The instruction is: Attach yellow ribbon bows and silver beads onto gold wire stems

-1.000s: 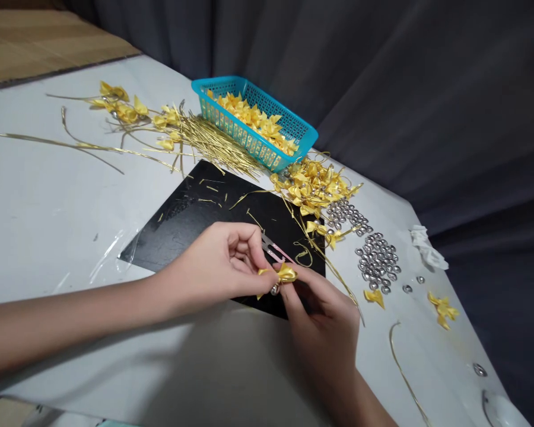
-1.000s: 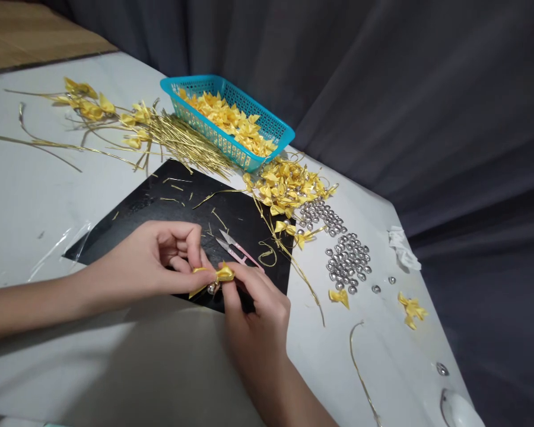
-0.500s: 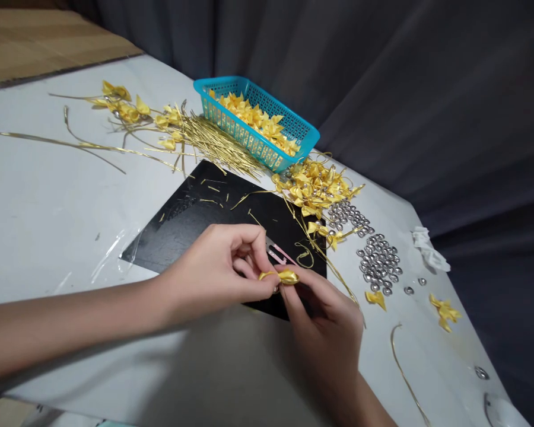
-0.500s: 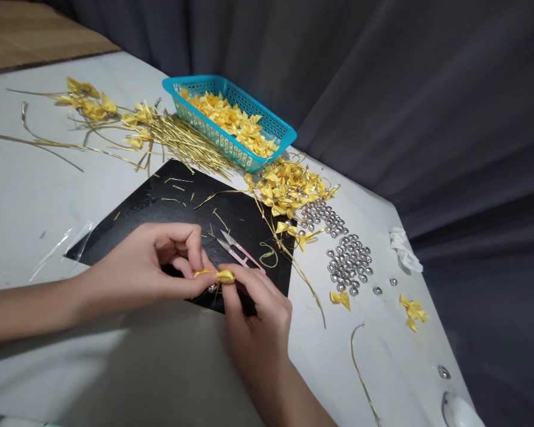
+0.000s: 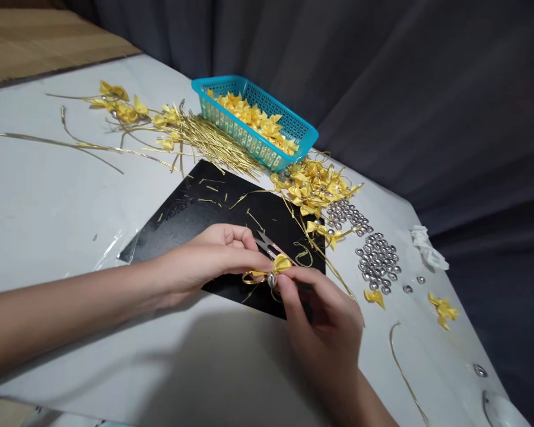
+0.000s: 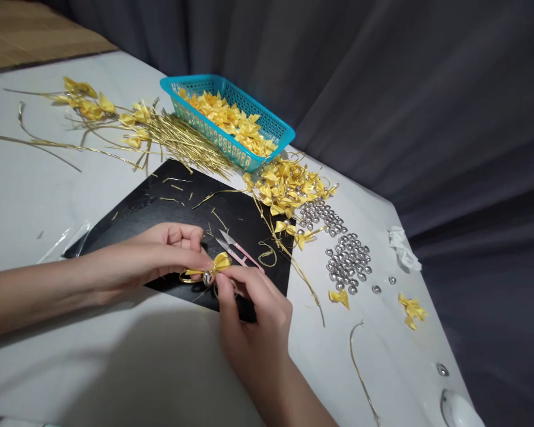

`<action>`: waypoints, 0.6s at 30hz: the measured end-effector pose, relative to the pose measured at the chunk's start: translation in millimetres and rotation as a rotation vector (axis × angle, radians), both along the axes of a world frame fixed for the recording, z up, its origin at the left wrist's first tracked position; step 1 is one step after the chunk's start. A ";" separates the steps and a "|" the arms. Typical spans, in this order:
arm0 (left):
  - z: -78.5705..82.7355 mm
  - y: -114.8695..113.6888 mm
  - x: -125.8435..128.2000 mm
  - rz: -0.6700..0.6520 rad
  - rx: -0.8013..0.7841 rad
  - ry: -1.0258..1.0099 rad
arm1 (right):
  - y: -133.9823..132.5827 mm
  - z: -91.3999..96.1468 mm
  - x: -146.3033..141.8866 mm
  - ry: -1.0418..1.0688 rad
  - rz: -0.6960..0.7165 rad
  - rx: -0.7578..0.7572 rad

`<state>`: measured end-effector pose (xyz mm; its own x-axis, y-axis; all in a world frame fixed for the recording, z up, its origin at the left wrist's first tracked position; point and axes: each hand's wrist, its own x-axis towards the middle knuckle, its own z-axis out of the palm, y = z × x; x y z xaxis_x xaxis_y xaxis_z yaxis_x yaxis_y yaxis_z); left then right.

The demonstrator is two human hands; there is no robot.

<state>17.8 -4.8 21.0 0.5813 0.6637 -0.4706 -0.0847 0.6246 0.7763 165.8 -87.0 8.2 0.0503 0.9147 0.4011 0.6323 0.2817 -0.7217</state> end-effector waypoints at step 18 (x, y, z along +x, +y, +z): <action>-2.8 1.0 -1.3 0.045 0.107 0.018 | -1.0 -6.1 -0.6 0.034 -0.056 0.084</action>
<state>16.5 -3.8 18.3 0.5419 0.7362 -0.4055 -0.0965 0.5338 0.8401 165.2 -88.0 2.1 0.1152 0.8735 0.4731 0.6243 0.3068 -0.7184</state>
